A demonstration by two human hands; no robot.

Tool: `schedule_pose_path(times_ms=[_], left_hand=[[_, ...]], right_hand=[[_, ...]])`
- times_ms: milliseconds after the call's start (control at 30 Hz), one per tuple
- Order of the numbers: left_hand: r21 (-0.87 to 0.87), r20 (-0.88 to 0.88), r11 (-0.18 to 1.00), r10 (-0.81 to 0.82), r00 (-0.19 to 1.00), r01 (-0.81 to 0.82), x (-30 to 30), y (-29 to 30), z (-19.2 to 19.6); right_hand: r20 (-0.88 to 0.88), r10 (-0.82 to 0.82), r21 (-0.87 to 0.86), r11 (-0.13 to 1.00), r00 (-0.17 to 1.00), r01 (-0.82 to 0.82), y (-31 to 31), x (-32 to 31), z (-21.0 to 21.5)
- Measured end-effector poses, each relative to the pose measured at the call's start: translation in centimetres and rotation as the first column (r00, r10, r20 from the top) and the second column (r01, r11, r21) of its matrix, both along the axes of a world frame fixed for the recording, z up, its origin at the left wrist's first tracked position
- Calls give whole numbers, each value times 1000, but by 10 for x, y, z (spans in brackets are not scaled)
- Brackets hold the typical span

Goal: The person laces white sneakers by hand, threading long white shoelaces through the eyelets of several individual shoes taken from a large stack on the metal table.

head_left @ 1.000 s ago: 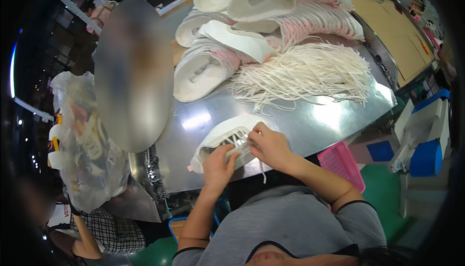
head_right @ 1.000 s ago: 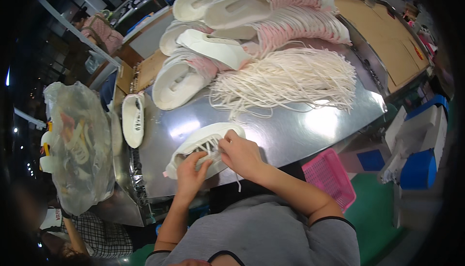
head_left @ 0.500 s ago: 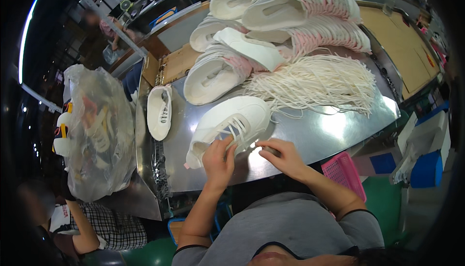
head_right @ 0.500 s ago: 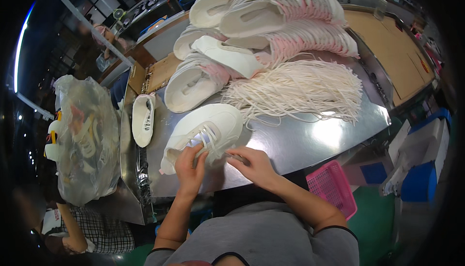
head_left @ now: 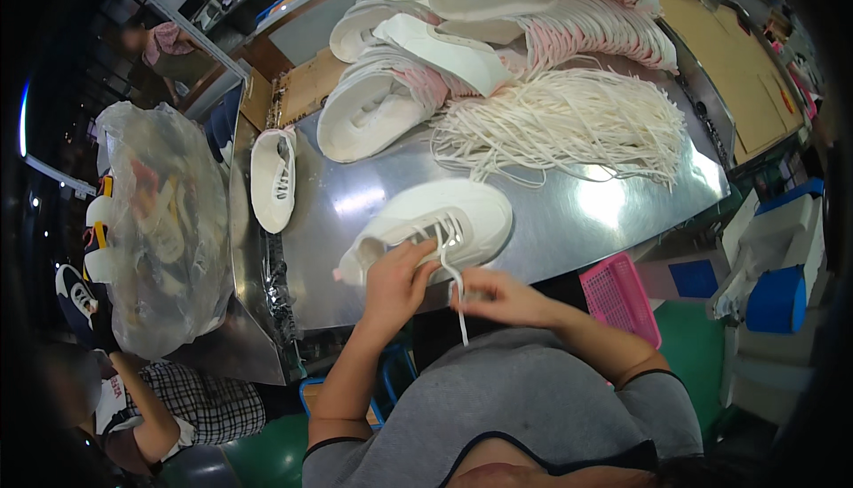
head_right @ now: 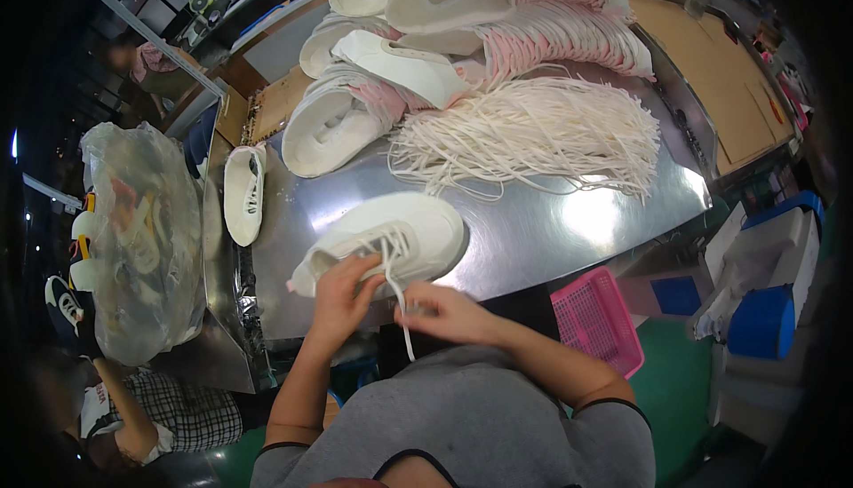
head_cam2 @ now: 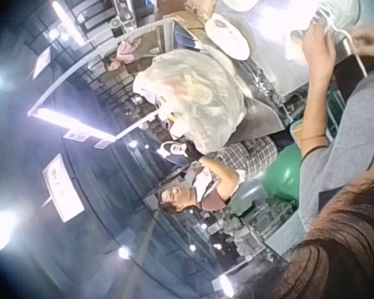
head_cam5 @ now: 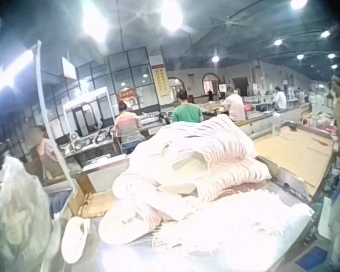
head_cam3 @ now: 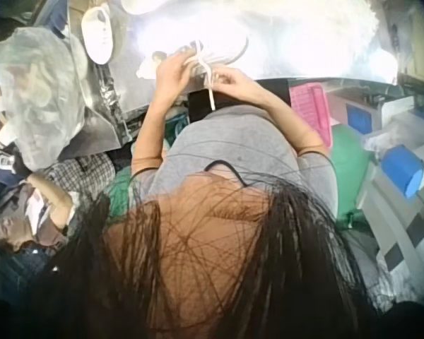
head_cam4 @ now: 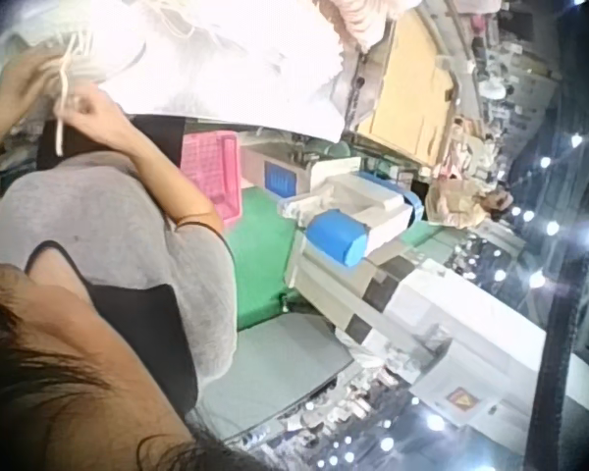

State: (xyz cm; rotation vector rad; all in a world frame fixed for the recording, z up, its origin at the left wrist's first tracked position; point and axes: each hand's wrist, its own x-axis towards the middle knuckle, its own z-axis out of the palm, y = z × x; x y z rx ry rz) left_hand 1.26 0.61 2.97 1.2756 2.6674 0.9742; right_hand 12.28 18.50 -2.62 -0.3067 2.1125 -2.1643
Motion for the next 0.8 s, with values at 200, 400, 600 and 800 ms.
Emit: schedule_pose_path(times_ms=[200,400,600,800], left_hand=[[-347,100,938,46,994,-9,-10,1,-9],[-47,421,991,-97,902,128,-20,-2,-19],[-121,309,987,141,940,-108,-4,12,-24],[-147,168,985,119,979,-95,-5,16,-28]], right_hand=[[-16,-374,89,923,927,374,16,-59,5],[-276,-351,194,891,894,410,21,-65,-12],[-282,-351,285,858,893,428,21,-60,-9],[-115,-503,235,824,856,516,13,-11,-2]])
